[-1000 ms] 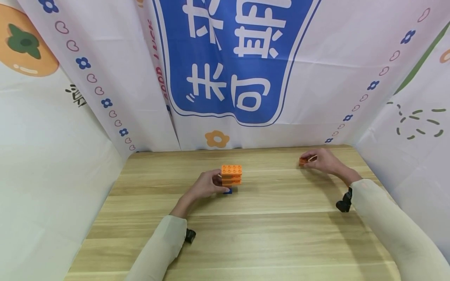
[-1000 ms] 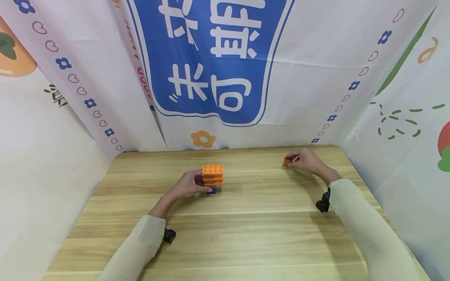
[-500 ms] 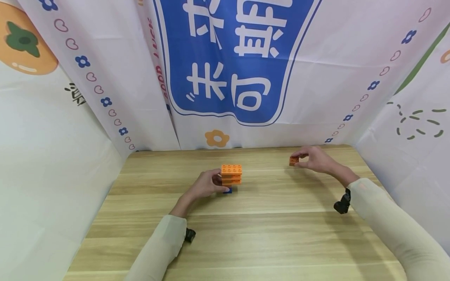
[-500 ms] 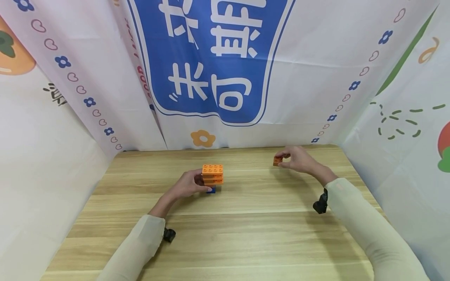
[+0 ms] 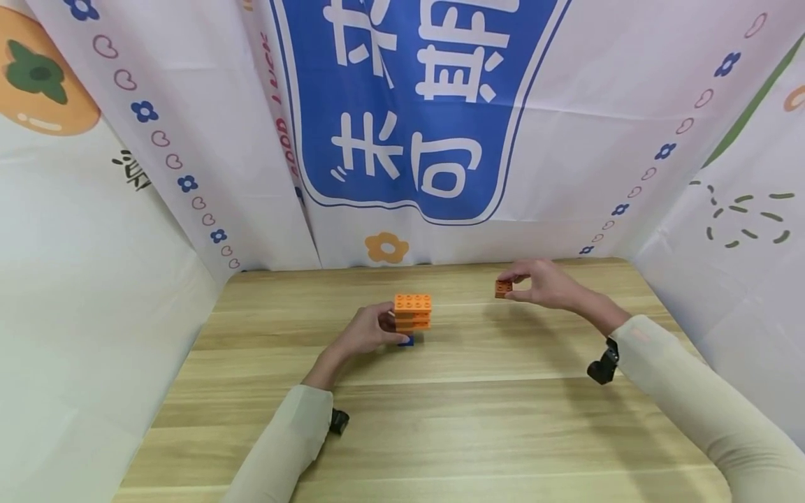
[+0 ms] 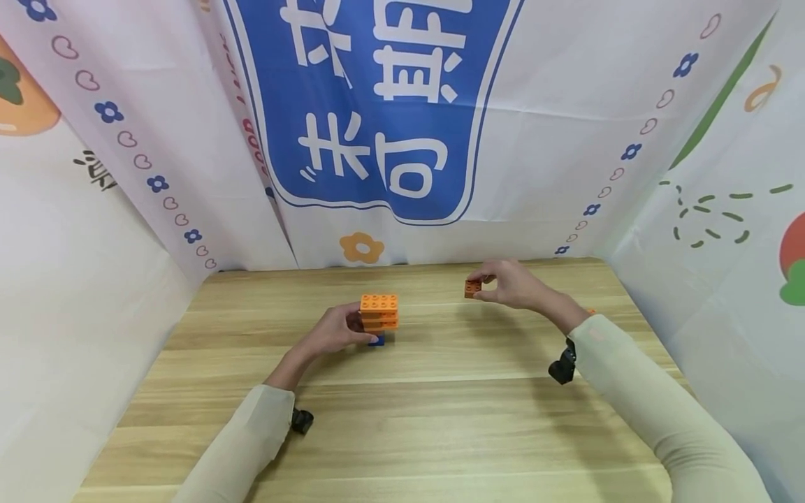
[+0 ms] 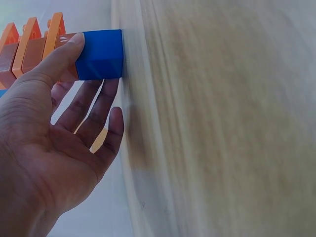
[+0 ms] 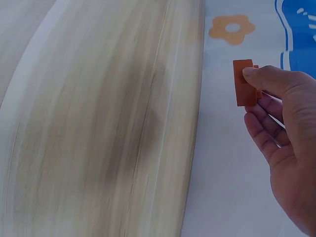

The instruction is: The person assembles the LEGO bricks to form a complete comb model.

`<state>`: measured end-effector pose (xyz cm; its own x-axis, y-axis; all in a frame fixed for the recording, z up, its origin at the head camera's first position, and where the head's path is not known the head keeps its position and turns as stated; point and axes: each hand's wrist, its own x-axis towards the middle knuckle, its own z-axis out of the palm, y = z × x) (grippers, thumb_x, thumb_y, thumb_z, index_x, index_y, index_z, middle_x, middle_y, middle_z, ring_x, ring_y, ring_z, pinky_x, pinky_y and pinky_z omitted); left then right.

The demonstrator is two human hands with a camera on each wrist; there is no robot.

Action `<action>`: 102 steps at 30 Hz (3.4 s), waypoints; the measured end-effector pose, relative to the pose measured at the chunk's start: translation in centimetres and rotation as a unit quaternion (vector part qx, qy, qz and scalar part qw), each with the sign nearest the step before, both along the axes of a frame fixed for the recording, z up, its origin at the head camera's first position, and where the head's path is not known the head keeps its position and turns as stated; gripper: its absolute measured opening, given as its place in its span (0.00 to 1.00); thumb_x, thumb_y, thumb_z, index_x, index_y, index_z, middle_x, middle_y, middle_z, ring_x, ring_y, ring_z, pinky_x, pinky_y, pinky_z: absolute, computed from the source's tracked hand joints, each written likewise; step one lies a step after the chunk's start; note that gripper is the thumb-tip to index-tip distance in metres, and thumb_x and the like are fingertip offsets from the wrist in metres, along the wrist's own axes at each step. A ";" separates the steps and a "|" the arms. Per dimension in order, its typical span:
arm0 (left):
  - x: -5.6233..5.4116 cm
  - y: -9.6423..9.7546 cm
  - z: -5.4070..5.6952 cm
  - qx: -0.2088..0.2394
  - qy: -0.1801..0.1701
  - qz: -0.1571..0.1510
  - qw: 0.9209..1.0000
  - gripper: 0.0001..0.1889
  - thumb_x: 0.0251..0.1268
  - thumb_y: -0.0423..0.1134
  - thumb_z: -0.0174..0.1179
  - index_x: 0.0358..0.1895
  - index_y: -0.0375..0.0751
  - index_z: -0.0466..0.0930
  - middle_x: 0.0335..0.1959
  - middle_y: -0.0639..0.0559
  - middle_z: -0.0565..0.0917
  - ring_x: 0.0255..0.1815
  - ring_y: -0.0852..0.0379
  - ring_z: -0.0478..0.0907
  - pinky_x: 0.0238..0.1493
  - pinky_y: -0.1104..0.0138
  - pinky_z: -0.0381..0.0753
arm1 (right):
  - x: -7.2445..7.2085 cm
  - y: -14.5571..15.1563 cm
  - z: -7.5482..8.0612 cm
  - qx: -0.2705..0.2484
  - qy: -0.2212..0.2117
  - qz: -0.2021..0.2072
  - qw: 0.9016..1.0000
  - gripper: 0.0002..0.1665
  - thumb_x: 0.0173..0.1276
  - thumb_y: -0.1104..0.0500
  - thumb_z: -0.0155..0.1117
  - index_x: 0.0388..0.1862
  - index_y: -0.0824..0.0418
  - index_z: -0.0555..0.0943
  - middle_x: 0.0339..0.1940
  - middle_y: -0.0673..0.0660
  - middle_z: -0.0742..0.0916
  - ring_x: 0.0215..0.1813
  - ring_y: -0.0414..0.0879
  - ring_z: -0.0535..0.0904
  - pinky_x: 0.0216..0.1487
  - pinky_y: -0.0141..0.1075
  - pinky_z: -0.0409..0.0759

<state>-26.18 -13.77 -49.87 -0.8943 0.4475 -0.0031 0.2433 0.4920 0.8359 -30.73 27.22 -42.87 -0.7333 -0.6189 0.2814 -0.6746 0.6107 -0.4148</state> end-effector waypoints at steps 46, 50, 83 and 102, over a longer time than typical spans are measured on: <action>0.0 0.2 0.2 -0.002 0.007 -0.009 1.000 0.26 0.63 0.37 0.78 0.63 0.40 0.82 0.48 0.49 0.90 0.45 0.55 0.87 0.50 0.61 0.88 | 2.5 -9.8 4.8 -0.043 0.013 0.129 0.991 0.18 0.65 0.61 0.81 0.53 0.61 0.90 0.48 0.53 0.92 0.48 0.43 0.88 0.51 0.37 0.88; 0.0 0.2 0.2 -0.001 0.005 -0.007 1.000 0.27 0.63 0.37 0.78 0.64 0.41 0.82 0.48 0.49 0.90 0.45 0.55 0.87 0.50 0.62 0.87 | 2.5 -10.5 5.0 -0.047 0.011 0.136 0.990 0.18 0.65 0.61 0.81 0.54 0.62 0.90 0.48 0.53 0.92 0.48 0.44 0.88 0.52 0.37 0.88; -0.1 0.1 0.1 0.003 0.007 -0.016 1.000 0.25 0.63 0.37 0.78 0.62 0.42 0.83 0.49 0.50 0.90 0.46 0.55 0.88 0.51 0.61 0.88 | 1.8 -15.8 4.1 -0.065 0.010 0.181 0.981 0.18 0.66 0.61 0.79 0.54 0.65 0.89 0.47 0.55 0.92 0.47 0.44 0.88 0.52 0.33 0.87; -0.1 0.3 0.3 -0.007 0.031 -0.030 0.999 0.26 0.63 0.37 0.78 0.64 0.41 0.82 0.47 0.50 0.91 0.44 0.57 0.88 0.49 0.62 0.88 | 2.0 -16.9 3.8 -0.056 -0.006 0.165 0.985 0.19 0.68 0.60 0.79 0.56 0.64 0.89 0.50 0.56 0.91 0.50 0.45 0.89 0.54 0.36 0.87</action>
<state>-26.29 -13.50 -49.53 -0.8650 0.4998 0.0443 0.3227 0.4865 0.8119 -28.71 10.36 -39.10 -0.5018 -0.7891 0.3544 -0.8229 0.3092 -0.4767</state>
